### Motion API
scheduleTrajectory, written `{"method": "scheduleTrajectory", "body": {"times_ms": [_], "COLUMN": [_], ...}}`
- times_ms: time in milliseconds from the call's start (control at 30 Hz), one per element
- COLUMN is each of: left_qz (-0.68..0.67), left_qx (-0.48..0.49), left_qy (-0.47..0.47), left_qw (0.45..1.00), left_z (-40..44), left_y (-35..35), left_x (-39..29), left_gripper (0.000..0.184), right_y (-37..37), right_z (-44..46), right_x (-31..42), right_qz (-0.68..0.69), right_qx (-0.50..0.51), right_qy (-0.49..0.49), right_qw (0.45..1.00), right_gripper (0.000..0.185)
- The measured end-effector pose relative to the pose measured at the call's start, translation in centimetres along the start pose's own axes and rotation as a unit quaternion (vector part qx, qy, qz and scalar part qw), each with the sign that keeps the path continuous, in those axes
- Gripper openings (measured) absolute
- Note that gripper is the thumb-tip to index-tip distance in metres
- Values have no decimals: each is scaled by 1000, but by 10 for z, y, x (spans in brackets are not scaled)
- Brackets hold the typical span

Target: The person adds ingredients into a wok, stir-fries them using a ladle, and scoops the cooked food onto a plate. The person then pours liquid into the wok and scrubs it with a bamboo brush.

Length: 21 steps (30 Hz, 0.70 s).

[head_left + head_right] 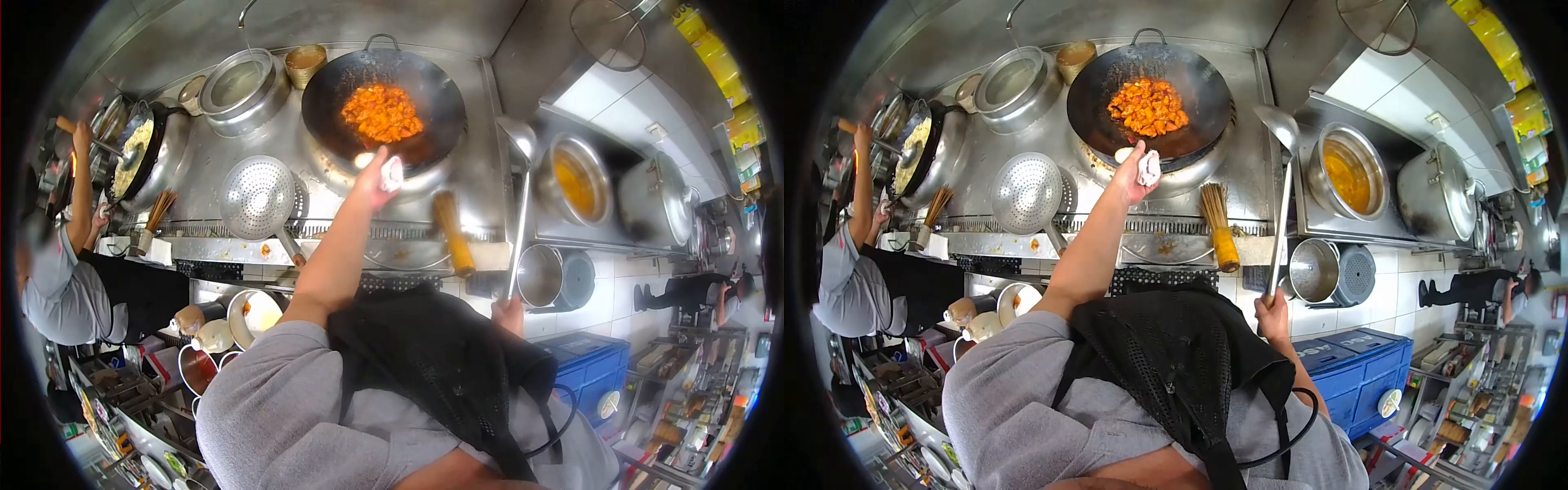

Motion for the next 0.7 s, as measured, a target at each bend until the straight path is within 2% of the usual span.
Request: {"method": "scheduleTrajectory", "body": {"times_ms": [33,67,133,200,233,367,400,433,500,533,567,633,700], "left_qz": [-4,-9,-1,21,33,-15,-5,-53,-51,12,10,-13,-67], "left_qx": [7,13,19,-2,-12,-60,-15,29,30,-80,-65,-46,-35], "left_qy": [-5,-11,-19,1,10,-37,-53,-72,-73,-48,-48,-49,-77], "left_qw": [1000,1000,1000,1000,999,997,998,996,996,996,997,998,994], "left_z": [14,34,45,40,36,-10,-19,-16,-46,-79,-69,-109,-122], "left_y": [4,11,17,19,17,25,33,51,79,80,105,70,40], "left_x": [6,14,17,17,13,5,11,30,63,70,94,70,27], "left_gripper": [18,18,14,12,12,12,13,13,7,4,5,7,11], "right_y": [-5,-3,-1,-5,-6,-4,-4,-4,-3,-4,-6,-6,0], "right_z": [3,13,22,32,39,47,45,44,49,46,47,55,51], "right_x": [-2,-10,0,-3,-10,-31,-34,-40,-53,-57,-65,-81,-86], "right_qz": [47,20,-21,-32,-26,-42,-37,-21,15,73,93,130,53], "right_qx": [36,14,11,13,13,13,9,8,-1,31,37,46,33], "right_qy": [-45,4,0,-34,-21,-27,-33,-25,-9,-65,-67,-68,-75], "right_qw": [997,1000,1000,999,999,999,999,999,1000,995,993,988,995], "right_gripper": [18,14,14,15,16,14,14,13,13,11,11,9,9]}}
Point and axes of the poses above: each hand's wrist, its own z-axis towards the middle knuckle, its own y-axis out of the back of the hand, x = y × z, the point moved 8 cm from there along z, towards the middle knuckle, and after that the axes turned 10 degrees about -y, right-handed, at the moved point
